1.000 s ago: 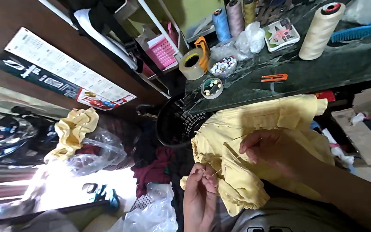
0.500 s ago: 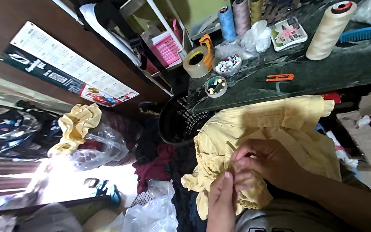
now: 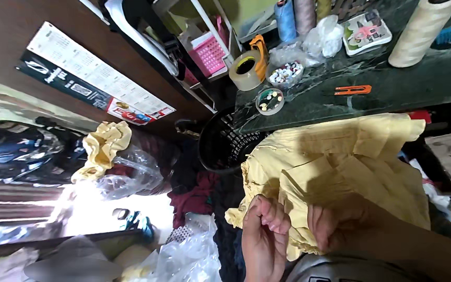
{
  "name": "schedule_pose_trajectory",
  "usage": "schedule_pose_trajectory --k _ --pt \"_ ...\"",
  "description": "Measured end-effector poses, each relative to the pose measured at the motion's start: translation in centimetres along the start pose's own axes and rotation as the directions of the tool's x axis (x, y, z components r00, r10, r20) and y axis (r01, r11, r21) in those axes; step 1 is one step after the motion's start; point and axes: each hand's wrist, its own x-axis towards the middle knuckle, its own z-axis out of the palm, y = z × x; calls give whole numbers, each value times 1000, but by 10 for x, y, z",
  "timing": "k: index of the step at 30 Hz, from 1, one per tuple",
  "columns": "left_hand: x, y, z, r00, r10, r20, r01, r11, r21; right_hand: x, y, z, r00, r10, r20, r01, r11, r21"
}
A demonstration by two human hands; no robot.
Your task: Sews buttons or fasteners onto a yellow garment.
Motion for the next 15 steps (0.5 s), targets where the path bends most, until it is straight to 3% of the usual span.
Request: schedule_pose_trajectory --k 9,15 --pt "-2 0 3 964 254 -81 -202 894 400 -7 -3 4 987 116 112 -109 992 -62" --pt "-5 -2 2 949 264 172 -296 560 774 -4 -7 4 985 152 86 -141 983 -118"
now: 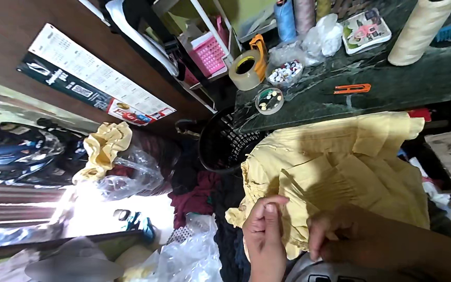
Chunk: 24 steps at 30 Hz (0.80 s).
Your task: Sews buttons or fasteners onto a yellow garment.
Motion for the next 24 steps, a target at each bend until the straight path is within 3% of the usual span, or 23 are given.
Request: schedule_pose_trajectory --k 5,13,16,24 --pt "1 2 -3 995 21 93 -26 998 53 17 -2 -6 976 -62 -209 19 979 -202" --pt "-3 5 -1 971 155 181 -210 914 347 34 -9 3 956 149 -254 -164 986 -36" --pt "-4 4 -1 960 199 198 -269 856 442 36 -9 3 957 117 -264 -144 986 -84" --pt "-3 4 1 968 188 166 -241 881 407 32 -2 5 946 50 -321 -90 990 -111"
